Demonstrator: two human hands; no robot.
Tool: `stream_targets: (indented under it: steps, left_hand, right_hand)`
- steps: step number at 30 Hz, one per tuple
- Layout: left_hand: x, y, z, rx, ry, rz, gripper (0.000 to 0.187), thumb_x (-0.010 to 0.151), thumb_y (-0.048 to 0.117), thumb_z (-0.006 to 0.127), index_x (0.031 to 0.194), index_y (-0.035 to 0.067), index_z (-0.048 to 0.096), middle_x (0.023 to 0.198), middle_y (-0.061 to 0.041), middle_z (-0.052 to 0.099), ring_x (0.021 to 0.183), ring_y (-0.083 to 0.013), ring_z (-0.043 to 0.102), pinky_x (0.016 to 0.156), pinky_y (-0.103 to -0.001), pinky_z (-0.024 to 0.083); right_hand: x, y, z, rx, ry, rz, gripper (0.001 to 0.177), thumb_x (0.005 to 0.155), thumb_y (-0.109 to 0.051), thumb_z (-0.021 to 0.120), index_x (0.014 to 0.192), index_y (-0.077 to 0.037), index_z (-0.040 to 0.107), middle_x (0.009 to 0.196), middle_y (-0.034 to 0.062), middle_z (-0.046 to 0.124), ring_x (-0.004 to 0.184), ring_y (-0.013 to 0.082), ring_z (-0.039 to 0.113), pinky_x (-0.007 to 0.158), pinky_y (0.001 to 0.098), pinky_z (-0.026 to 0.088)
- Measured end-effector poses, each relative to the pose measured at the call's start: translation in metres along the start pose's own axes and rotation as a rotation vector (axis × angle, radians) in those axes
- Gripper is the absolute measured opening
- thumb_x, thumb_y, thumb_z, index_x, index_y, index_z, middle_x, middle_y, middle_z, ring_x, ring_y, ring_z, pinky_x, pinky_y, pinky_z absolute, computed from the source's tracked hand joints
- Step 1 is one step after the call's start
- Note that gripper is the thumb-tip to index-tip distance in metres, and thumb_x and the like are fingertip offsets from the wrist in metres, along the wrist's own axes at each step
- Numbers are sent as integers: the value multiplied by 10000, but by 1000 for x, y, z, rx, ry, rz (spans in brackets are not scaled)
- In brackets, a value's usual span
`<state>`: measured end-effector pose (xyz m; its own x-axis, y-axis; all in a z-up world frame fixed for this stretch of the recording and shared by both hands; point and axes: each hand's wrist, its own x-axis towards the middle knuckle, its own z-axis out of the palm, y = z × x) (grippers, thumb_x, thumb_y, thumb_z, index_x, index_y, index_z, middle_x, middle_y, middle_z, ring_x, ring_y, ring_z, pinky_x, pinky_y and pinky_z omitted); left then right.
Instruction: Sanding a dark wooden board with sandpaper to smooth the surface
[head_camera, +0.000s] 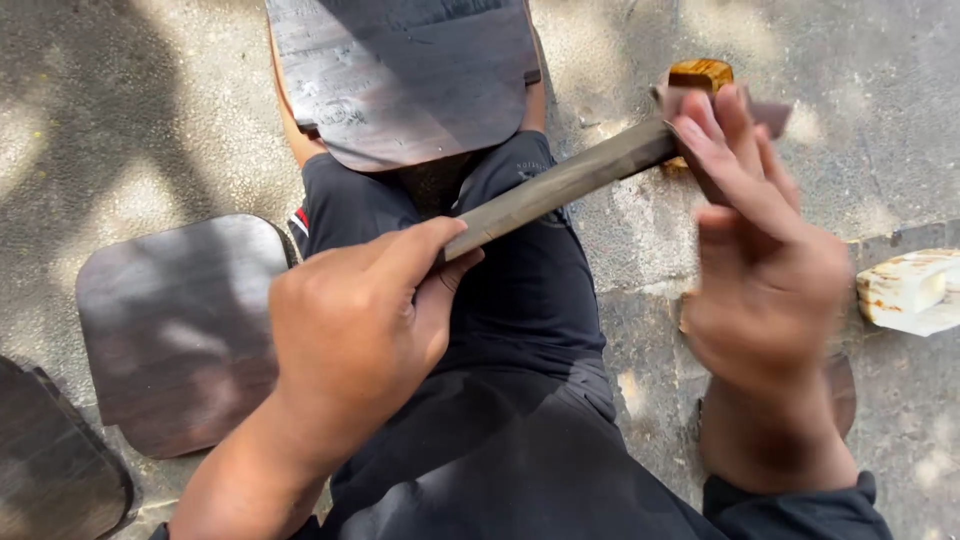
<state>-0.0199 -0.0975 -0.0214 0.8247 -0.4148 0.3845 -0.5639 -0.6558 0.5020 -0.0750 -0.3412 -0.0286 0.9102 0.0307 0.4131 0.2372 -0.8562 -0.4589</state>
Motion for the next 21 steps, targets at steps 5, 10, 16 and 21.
stream_targets:
  steps: [5,10,16,21]
  left_hand:
    - [-1,5,5,12,24,21,160,867,79,807,1017,54,757,756,-42,732,506,-245,567,484,-368,383]
    - [1,10,10,50,-2,7,160,878,116,777,1024,75,726,774,-47,731,515,-287,596,471,-410,410]
    - [1,13,18,86,0,4,120,909,124,744,995,78,674,771,-51,704,517,-312,601,465,-424,426]
    - [3,16,21,106,-11,12,116,967,140,716,939,75,625,730,-42,672,503,-294,587,473,-419,425]
  right_hand:
    - [0,-13,-11,14,197,-64,416,1239,-96,365,1526,192,454,1631,261,418,1628,267,268,1465,491,246]
    - [-12,8,22,-298,-10,-215,311,1112,70,657,1408,-13,707,1508,206,652,1486,351,495,1314,434,65]
    - [0,-11,14,-256,-33,-238,309,1067,90,750,1376,84,740,1479,235,647,1465,375,466,1257,469,193]
    - [4,20,12,-246,61,-143,314,1105,207,674,1404,117,704,1501,274,642,1494,356,466,1306,449,211]
